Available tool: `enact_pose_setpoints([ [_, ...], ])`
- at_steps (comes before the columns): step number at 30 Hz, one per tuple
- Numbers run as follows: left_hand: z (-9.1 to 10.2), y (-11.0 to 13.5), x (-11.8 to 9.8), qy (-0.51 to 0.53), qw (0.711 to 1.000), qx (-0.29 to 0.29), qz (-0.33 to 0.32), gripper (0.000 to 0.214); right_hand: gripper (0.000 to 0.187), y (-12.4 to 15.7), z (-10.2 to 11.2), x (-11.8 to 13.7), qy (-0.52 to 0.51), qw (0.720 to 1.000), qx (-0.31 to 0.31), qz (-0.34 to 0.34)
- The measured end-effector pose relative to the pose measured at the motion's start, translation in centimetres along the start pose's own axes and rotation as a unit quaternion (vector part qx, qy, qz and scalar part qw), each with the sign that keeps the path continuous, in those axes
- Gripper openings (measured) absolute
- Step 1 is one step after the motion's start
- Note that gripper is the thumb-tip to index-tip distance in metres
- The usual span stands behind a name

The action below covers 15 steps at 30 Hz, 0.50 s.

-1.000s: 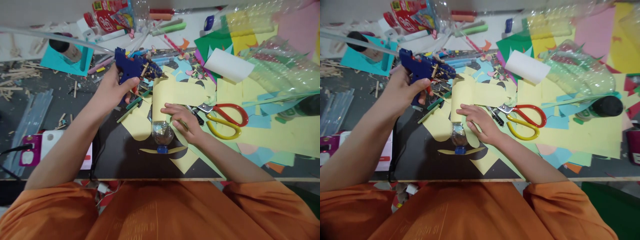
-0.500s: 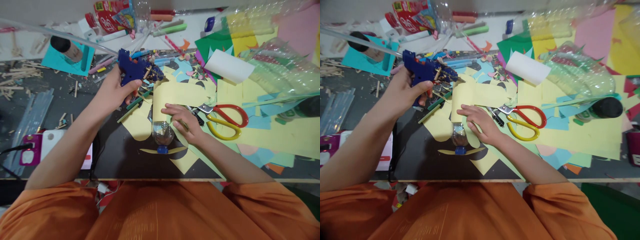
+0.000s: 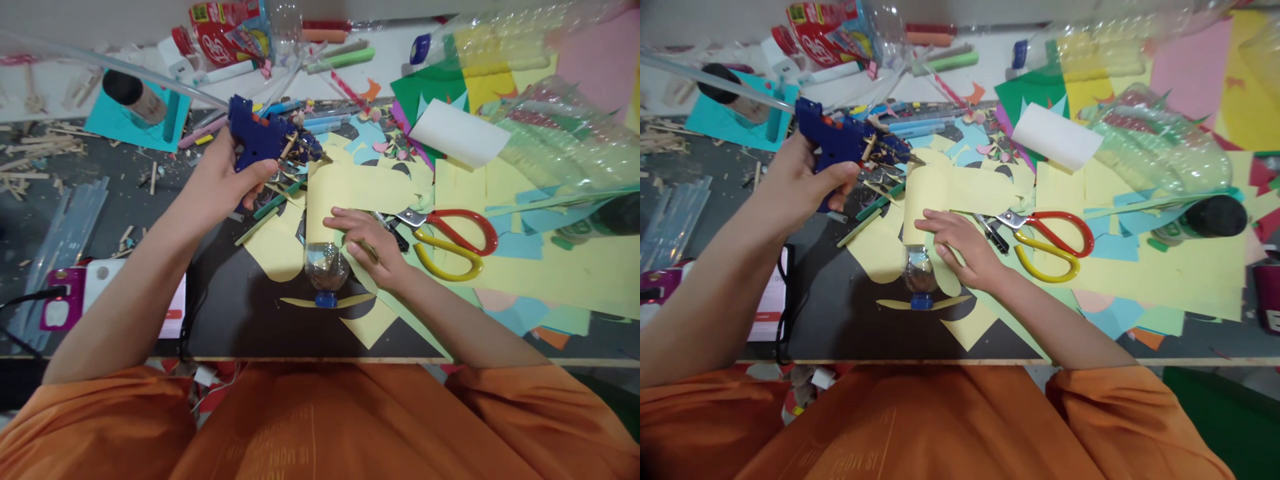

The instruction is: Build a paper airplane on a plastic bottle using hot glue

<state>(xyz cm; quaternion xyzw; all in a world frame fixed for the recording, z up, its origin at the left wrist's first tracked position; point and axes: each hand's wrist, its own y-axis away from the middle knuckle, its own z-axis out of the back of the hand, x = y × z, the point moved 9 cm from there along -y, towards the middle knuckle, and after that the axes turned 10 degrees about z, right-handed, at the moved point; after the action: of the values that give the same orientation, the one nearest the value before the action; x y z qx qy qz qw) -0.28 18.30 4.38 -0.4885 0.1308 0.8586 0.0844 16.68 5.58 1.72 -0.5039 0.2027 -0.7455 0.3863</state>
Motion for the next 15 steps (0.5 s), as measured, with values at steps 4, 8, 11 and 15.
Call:
enact_pose_setpoints([
  [4,0.3,-0.1,0.6,0.013,1.000,0.008,-0.003,0.068,0.011,0.0,0.2,0.1,-0.006,1.000,-0.014,0.003],
  [8,0.8,-0.1,0.8,-0.017,1.000,-0.006,0.006,0.072,0.010,-0.1,0.1,0.1,0.002,1.000,-0.005,0.006],
  [11,1.0,0.3,0.5,-0.078,0.997,-0.016,0.009,0.074,0.011,0.0,0.1,0.2,0.005,1.000,0.002,0.008],
  [15,1.3,1.0,-0.3,-0.130,0.991,-0.026,-0.007,0.070,0.010,0.0,0.0,0.1,0.003,1.000,0.005,0.005],
])
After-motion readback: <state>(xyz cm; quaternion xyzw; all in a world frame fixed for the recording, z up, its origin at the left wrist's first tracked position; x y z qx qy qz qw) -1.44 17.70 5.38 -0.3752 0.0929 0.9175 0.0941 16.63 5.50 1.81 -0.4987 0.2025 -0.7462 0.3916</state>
